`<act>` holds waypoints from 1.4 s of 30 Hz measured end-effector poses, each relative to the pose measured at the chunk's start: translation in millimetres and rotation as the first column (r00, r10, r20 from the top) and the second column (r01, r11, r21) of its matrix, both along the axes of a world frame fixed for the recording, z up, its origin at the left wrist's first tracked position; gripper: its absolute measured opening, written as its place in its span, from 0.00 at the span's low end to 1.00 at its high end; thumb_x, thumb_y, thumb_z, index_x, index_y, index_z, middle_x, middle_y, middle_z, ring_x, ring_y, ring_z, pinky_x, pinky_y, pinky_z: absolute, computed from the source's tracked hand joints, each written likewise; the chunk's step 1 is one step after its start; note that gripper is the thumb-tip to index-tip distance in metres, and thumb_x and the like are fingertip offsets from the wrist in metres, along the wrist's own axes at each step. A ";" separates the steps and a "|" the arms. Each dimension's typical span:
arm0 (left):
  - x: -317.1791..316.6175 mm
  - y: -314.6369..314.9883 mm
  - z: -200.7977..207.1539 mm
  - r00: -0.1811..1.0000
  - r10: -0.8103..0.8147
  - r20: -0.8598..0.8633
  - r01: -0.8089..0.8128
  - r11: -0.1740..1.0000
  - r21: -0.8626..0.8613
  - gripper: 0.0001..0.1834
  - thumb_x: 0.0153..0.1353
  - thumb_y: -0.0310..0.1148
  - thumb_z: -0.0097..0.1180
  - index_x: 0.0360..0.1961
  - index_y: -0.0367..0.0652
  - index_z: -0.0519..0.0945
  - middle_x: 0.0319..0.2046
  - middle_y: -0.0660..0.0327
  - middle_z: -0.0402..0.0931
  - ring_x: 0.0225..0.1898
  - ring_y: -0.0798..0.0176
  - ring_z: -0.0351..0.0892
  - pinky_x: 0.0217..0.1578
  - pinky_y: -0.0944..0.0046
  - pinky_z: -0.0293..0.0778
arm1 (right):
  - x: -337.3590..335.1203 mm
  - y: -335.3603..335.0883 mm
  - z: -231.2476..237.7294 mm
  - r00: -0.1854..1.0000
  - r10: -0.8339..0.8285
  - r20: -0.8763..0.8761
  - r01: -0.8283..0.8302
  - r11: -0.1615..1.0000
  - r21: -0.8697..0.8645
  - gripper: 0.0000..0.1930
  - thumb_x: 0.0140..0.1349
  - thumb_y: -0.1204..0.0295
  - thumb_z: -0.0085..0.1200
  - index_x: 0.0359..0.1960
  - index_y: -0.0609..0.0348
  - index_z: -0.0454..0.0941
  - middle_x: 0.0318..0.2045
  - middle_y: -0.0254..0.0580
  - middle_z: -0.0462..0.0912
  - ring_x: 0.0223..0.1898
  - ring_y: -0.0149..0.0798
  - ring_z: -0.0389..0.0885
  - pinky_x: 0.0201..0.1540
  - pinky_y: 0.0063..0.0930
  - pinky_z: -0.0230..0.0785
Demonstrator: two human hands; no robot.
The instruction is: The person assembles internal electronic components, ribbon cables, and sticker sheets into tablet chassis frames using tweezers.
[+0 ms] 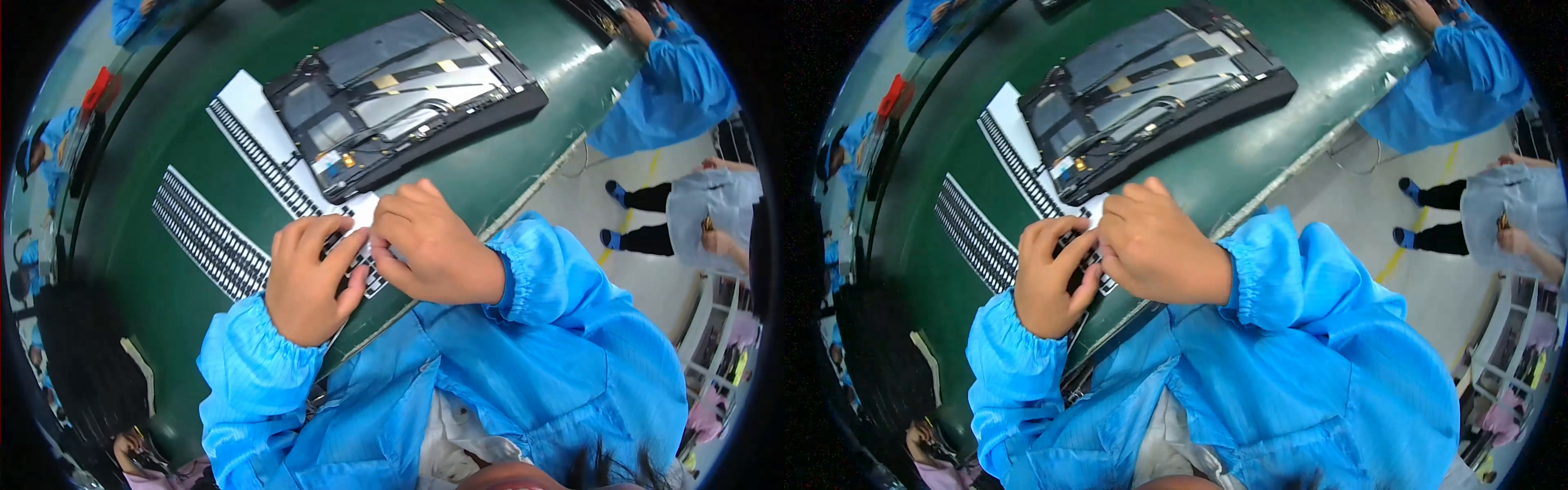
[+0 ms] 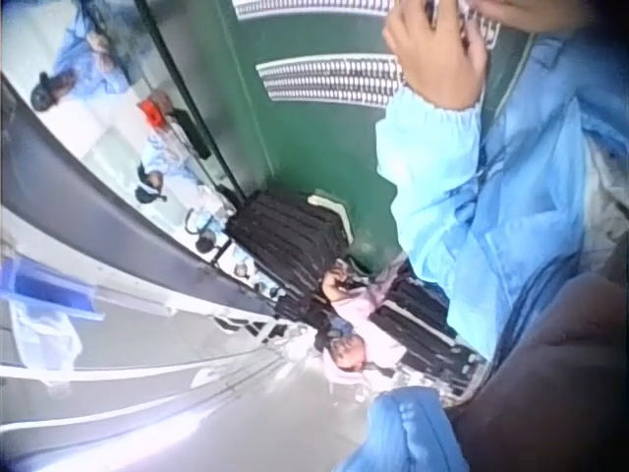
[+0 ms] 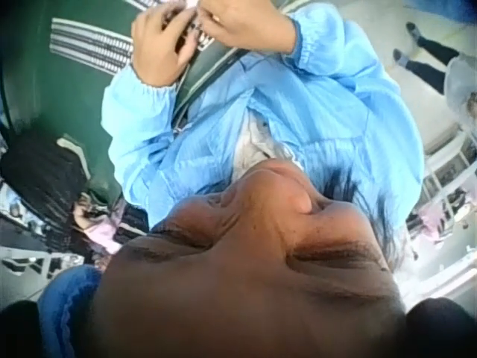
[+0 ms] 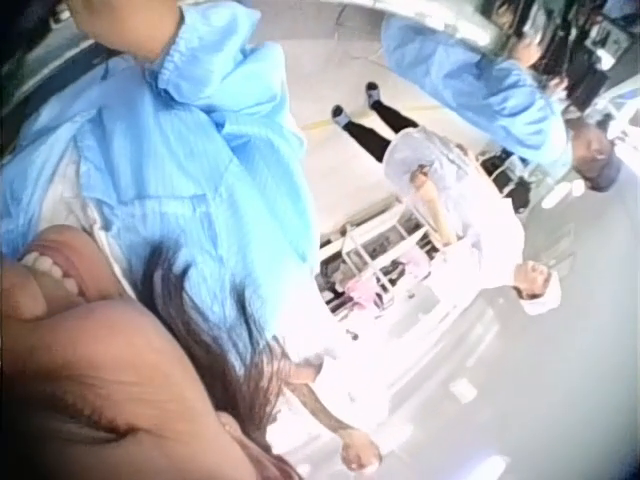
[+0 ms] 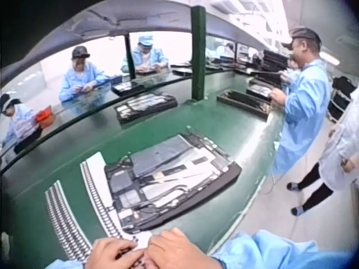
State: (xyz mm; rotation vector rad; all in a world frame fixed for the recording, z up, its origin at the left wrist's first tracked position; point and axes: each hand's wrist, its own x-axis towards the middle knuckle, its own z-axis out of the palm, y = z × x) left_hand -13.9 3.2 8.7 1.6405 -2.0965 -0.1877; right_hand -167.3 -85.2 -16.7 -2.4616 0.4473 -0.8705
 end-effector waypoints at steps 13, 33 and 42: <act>-26.2 -70.7 55.9 0.982 -0.189 0.016 0.187 0.980 0.069 0.27 0.35 0.23 0.60 0.45 0.38 0.74 0.45 0.50 0.70 0.42 0.49 0.71 0.42 0.55 0.65 | -85.9 -124.7 38.0 0.941 -0.212 0.264 0.033 0.833 0.552 0.02 0.56 0.77 0.48 0.28 0.62 0.72 0.35 0.38 0.74 0.40 0.30 0.70 0.44 0.21 0.61; -52.1 -118.0 10.5 0.952 -0.191 0.239 0.205 0.978 -0.034 0.31 0.33 0.25 0.59 0.47 0.38 0.73 0.49 0.52 0.69 0.48 0.51 0.69 0.46 0.57 0.64 | -78.6 -148.6 50.5 0.988 -0.151 -0.028 0.152 0.922 0.357 0.02 0.46 0.79 0.52 0.23 0.65 0.72 0.37 0.54 0.71 0.40 0.43 0.70 0.45 0.30 0.61; -63.7 -121.3 17.2 0.956 -0.202 0.213 0.214 0.976 -0.034 0.30 0.36 0.28 0.58 0.47 0.39 0.73 0.53 0.54 0.68 0.53 0.52 0.66 0.50 0.56 0.59 | -74.3 -146.5 46.1 0.986 -0.163 -0.030 0.165 0.951 0.261 0.03 0.46 0.80 0.52 0.23 0.67 0.72 0.37 0.53 0.72 0.38 0.43 0.71 0.43 0.28 0.62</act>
